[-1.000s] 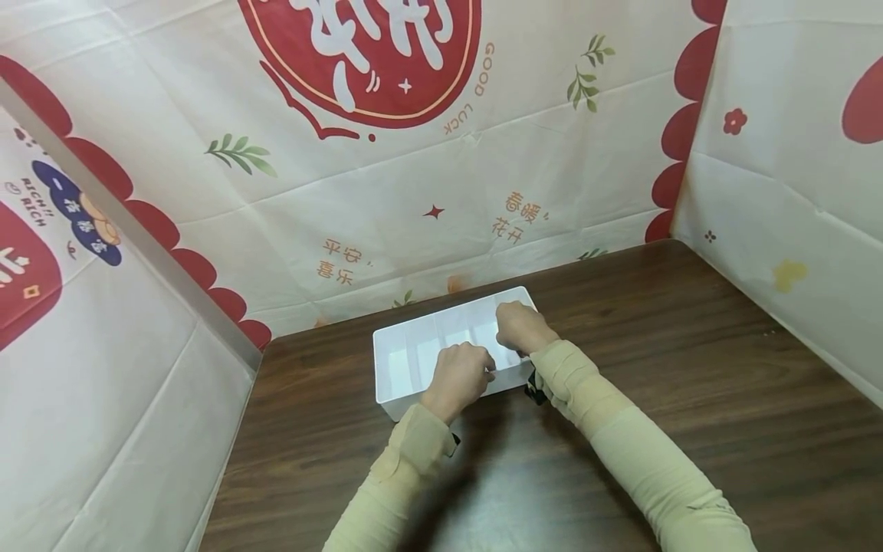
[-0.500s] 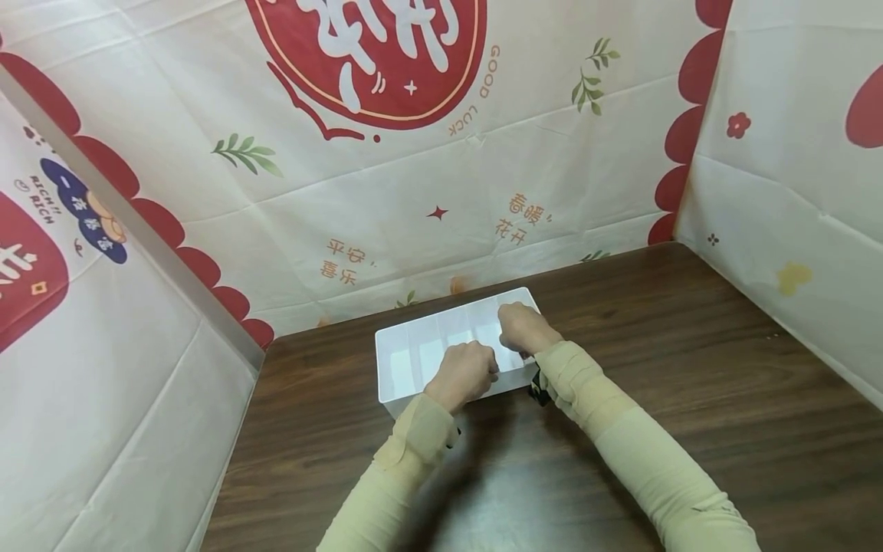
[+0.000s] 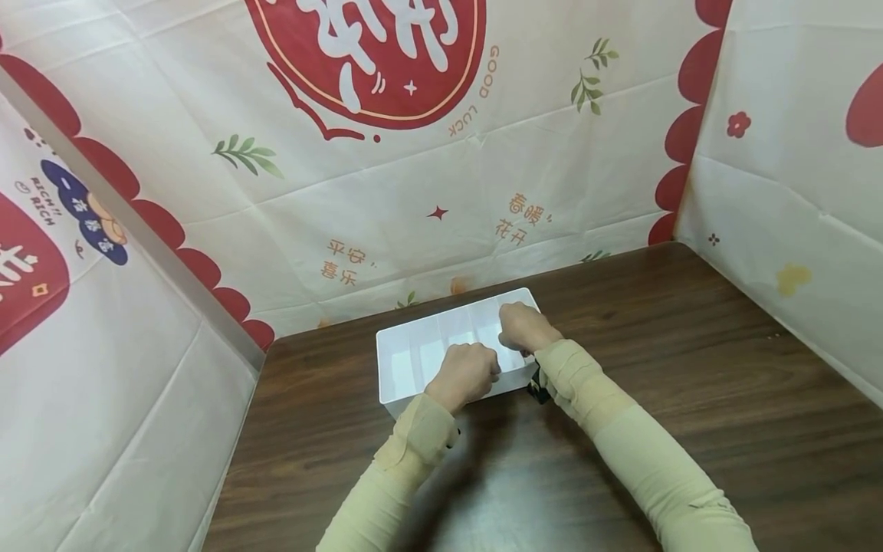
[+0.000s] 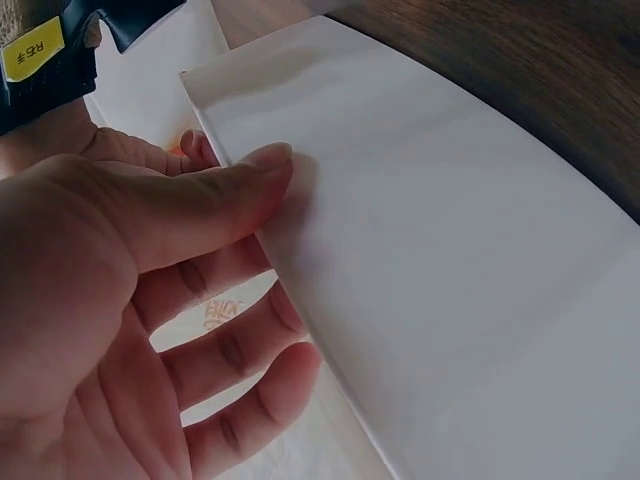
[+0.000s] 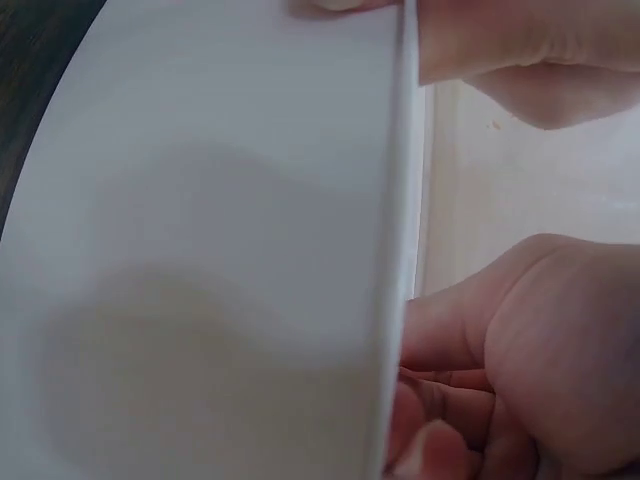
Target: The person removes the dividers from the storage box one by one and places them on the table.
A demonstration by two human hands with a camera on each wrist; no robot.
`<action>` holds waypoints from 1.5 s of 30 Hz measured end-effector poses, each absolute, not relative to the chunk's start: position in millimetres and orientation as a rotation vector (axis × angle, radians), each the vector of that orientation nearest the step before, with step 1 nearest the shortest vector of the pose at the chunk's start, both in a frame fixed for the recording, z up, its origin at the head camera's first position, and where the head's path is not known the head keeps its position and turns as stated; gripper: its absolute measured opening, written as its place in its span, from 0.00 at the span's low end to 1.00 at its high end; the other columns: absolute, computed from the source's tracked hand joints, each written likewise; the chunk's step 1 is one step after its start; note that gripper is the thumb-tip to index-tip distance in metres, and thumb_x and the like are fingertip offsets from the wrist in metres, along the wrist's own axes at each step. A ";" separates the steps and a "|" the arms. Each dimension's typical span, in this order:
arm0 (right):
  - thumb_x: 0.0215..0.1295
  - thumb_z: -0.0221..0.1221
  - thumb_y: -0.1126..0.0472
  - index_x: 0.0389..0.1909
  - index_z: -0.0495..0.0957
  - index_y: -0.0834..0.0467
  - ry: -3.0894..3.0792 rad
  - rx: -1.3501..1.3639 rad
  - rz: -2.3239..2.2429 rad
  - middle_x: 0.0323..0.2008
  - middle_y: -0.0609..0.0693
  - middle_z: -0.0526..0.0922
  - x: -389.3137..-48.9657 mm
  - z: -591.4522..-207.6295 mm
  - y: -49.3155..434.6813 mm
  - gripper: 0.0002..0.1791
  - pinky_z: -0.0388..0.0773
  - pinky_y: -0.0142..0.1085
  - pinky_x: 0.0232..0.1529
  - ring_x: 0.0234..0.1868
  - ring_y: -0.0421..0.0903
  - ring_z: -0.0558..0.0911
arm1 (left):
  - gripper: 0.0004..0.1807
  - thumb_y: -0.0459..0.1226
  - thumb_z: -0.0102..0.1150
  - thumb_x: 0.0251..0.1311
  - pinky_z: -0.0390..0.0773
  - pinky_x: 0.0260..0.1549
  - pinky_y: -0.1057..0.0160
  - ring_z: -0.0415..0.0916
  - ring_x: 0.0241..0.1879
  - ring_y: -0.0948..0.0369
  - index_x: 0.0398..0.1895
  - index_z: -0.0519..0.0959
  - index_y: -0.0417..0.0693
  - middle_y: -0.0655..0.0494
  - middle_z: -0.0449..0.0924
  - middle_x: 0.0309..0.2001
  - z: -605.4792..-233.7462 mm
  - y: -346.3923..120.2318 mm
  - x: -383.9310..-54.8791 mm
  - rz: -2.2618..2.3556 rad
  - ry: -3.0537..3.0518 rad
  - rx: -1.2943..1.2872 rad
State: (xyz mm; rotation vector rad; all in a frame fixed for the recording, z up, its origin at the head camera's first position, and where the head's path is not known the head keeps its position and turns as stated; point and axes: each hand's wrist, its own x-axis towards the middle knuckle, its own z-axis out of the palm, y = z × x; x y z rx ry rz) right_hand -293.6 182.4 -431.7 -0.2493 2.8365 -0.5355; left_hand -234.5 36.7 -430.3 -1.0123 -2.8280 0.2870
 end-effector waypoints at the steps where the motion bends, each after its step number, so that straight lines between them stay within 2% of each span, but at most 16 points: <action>1: 0.58 0.50 0.72 0.23 0.74 0.64 2.852 -0.257 -0.527 0.20 0.57 0.77 -293.4 -431.7 181.5 0.07 0.71 0.32 0.14 0.16 0.47 0.76 | 0.11 0.44 0.64 0.61 0.72 0.17 0.62 0.75 0.19 0.63 0.19 0.84 0.61 0.64 0.82 0.22 -430.4 36.4 -234.5 0.289 -2.820 -1.014; 6: 0.57 0.51 0.72 0.20 0.73 0.62 2.901 -0.289 -0.495 0.18 0.55 0.77 -291.9 -432.1 179.2 0.09 0.70 0.32 0.13 0.14 0.47 0.77 | 0.11 0.45 0.65 0.59 0.72 0.17 0.61 0.77 0.20 0.62 0.19 0.83 0.60 0.63 0.83 0.23 -432.4 36.3 -235.1 0.279 -2.800 -1.012; 16: 0.60 0.50 0.71 0.19 0.74 0.63 2.842 -0.293 -0.484 0.14 0.54 0.77 -294.9 -434.2 186.6 0.11 0.67 0.30 0.13 0.12 0.43 0.73 | 0.11 0.42 0.67 0.56 0.73 0.18 0.61 0.78 0.21 0.62 0.17 0.81 0.60 0.64 0.83 0.22 -433.6 36.5 -235.6 0.269 -2.805 -1.027; 21: 0.61 0.51 0.70 0.20 0.74 0.63 2.856 -0.315 -0.480 0.15 0.54 0.77 -295.0 -435.9 188.0 0.11 0.67 0.30 0.14 0.13 0.43 0.74 | 0.11 0.42 0.66 0.56 0.72 0.18 0.62 0.77 0.21 0.63 0.17 0.81 0.60 0.64 0.83 0.23 -435.5 37.5 -236.7 0.264 -2.824 -1.034; 31: 0.65 0.55 0.67 0.29 0.79 0.66 2.850 -0.384 -0.585 0.19 0.54 0.77 -295.7 -440.8 192.3 0.08 0.70 0.32 0.18 0.17 0.44 0.76 | 0.11 0.42 0.66 0.58 0.71 0.18 0.62 0.73 0.19 0.64 0.18 0.81 0.60 0.65 0.81 0.22 -434.8 40.5 -238.9 0.279 -2.884 -1.015; 39: 0.65 0.54 0.66 0.25 0.78 0.63 2.832 -0.403 -0.658 0.19 0.53 0.77 -296.4 -444.7 197.3 0.09 0.70 0.33 0.20 0.18 0.44 0.76 | 0.06 0.44 0.67 0.56 0.71 0.24 0.61 0.77 0.23 0.62 0.23 0.83 0.60 0.65 0.83 0.25 -433.8 42.4 -237.9 0.308 -2.912 -1.021; 45: 0.65 0.56 0.66 0.26 0.79 0.64 2.859 -0.426 -0.696 0.20 0.53 0.77 -296.2 -446.2 198.7 0.09 0.72 0.34 0.22 0.20 0.45 0.76 | 0.07 0.44 0.67 0.56 0.70 0.26 0.61 0.78 0.25 0.62 0.22 0.82 0.60 0.65 0.83 0.25 -433.9 42.7 -239.7 0.323 -2.909 -1.002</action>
